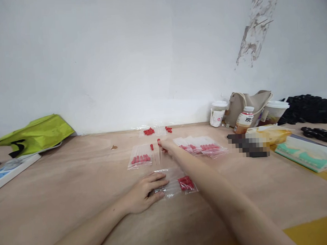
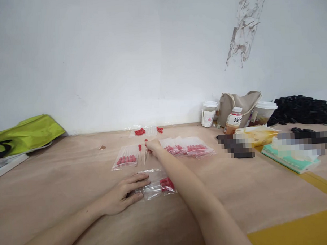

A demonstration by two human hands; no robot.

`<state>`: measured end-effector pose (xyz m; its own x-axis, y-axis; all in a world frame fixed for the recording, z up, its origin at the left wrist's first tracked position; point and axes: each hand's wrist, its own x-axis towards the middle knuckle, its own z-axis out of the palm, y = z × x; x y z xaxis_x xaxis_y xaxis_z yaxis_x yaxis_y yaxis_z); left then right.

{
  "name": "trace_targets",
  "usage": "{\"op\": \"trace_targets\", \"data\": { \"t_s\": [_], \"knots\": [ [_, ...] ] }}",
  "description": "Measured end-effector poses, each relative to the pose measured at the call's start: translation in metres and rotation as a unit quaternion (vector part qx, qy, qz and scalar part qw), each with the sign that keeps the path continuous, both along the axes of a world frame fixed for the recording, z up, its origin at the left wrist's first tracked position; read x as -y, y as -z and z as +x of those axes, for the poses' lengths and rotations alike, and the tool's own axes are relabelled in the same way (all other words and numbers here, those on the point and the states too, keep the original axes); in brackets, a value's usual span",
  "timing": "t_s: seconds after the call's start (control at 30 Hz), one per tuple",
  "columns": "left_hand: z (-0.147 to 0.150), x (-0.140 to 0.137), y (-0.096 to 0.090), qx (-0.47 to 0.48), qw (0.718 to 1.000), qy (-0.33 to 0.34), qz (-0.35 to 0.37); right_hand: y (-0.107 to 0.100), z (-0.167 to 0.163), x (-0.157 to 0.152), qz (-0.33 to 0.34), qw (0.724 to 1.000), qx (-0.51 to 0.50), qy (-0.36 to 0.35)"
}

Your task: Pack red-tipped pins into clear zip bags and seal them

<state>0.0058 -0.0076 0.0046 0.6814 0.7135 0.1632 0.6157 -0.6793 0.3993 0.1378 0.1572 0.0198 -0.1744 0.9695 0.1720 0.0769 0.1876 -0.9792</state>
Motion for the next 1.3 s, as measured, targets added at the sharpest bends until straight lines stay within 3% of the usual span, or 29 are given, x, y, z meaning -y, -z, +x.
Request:
{"op": "trace_targets", "data": {
  "t_s": [0.1,0.2,0.33,0.43,0.6,0.83,0.97,1.13,1.3],
  "knots": [
    [-0.001,-0.001,0.001,0.005,1.000,-0.001,0.002,-0.017,0.036,0.012,-0.025,0.999,-0.026,0.005],
    [-0.001,-0.002,0.002,0.005,1.000,-0.003,0.006,-0.025,0.086,0.035,0.007,0.993,-0.107,0.045],
    [-0.002,-0.002,0.003,0.000,1.000,-0.006,0.008,-0.009,0.142,0.070,0.082,0.985,-0.109,0.103],
    [-0.002,-0.002,0.003,-0.011,1.000,-0.011,0.005,0.012,0.161,0.086,0.118,0.976,-0.095,0.154],
    [-0.002,-0.002,0.001,-0.010,1.000,-0.010,0.000,0.037,0.162,0.089,0.089,0.976,-0.093,0.177],
    [-0.002,-0.002,0.002,-0.007,1.000,-0.010,-0.003,0.040,0.147,0.092,0.061,0.978,-0.101,0.173],
    [-0.001,-0.003,0.001,-0.010,1.000,-0.007,-0.005,0.041,0.141,0.099,-0.026,0.977,-0.151,0.149],
    [0.000,-0.001,-0.003,-0.010,1.000,-0.012,0.001,0.036,0.143,0.114,-0.103,0.978,-0.174,0.052],
    [0.000,0.000,-0.001,-0.008,1.000,-0.015,0.006,0.032,0.149,0.120,-0.108,0.990,-0.060,-0.070]
  ]
}}
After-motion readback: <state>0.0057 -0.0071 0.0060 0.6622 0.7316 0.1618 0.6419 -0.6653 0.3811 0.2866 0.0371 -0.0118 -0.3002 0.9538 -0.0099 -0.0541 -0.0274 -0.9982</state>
